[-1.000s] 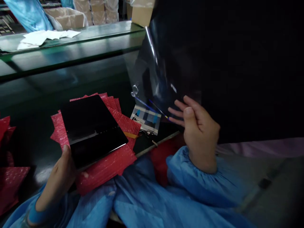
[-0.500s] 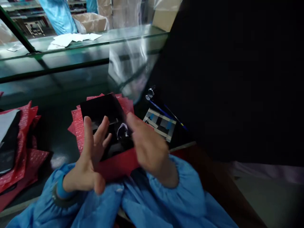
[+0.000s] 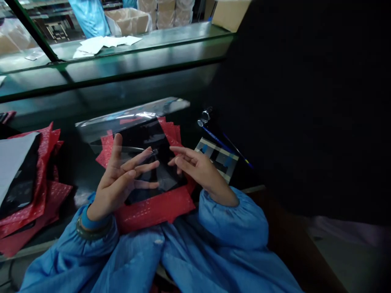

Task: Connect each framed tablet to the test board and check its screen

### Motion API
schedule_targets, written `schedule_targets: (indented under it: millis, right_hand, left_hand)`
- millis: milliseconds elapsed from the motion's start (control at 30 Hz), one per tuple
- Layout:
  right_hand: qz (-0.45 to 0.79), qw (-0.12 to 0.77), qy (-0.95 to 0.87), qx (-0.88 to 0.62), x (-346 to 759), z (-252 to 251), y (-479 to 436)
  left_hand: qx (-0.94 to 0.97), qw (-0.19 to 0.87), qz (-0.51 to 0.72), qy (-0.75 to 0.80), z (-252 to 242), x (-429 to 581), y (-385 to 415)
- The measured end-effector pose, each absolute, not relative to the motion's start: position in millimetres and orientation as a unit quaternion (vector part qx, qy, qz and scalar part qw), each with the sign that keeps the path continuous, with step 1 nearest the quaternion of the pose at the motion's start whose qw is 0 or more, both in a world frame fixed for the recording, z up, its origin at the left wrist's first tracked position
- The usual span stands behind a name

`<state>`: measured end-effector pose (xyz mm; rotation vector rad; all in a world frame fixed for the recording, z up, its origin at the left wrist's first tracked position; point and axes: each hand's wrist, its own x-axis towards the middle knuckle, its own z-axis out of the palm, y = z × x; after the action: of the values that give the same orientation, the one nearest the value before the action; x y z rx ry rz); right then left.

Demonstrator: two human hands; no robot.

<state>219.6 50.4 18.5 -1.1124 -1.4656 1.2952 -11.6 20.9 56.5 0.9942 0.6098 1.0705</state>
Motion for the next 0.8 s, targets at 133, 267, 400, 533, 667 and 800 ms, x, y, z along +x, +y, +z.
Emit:
schedule_targets:
  millis: [133, 267, 400, 533, 667, 800]
  right_hand:
    - [0.607, 0.414, -0.524, -0.43, 214, 27, 47]
    - [0.612, 0.434, -0.488, -0.447, 208, 23, 40]
    - [0.591, 0.44, -0.463, -0.492, 204, 19, 30]
    - [0.566, 0.443, -0.463, -0.519, 204, 20, 23]
    - [0.549, 0.439, -0.463, -0.54, 204, 21, 17]
    - [0.532, 0.432, -0.472, -0.554, 203, 22, 14]
  left_hand:
    - [0.496, 0.678, 0.438, 0.32, 55, -24, 24]
    - [0.52, 0.581, 0.432, 0.453, 50, -40, 23]
    - [0.563, 0.348, 0.438, 0.608, 44, -55, 12]
    - [0.567, 0.312, 0.35, 0.677, 44, -67, -6]
    - [0.574, 0.489, 0.201, 0.625, 47, -76, -20]
    - [0.538, 0.591, 0.161, 0.579, 45, -79, -23]
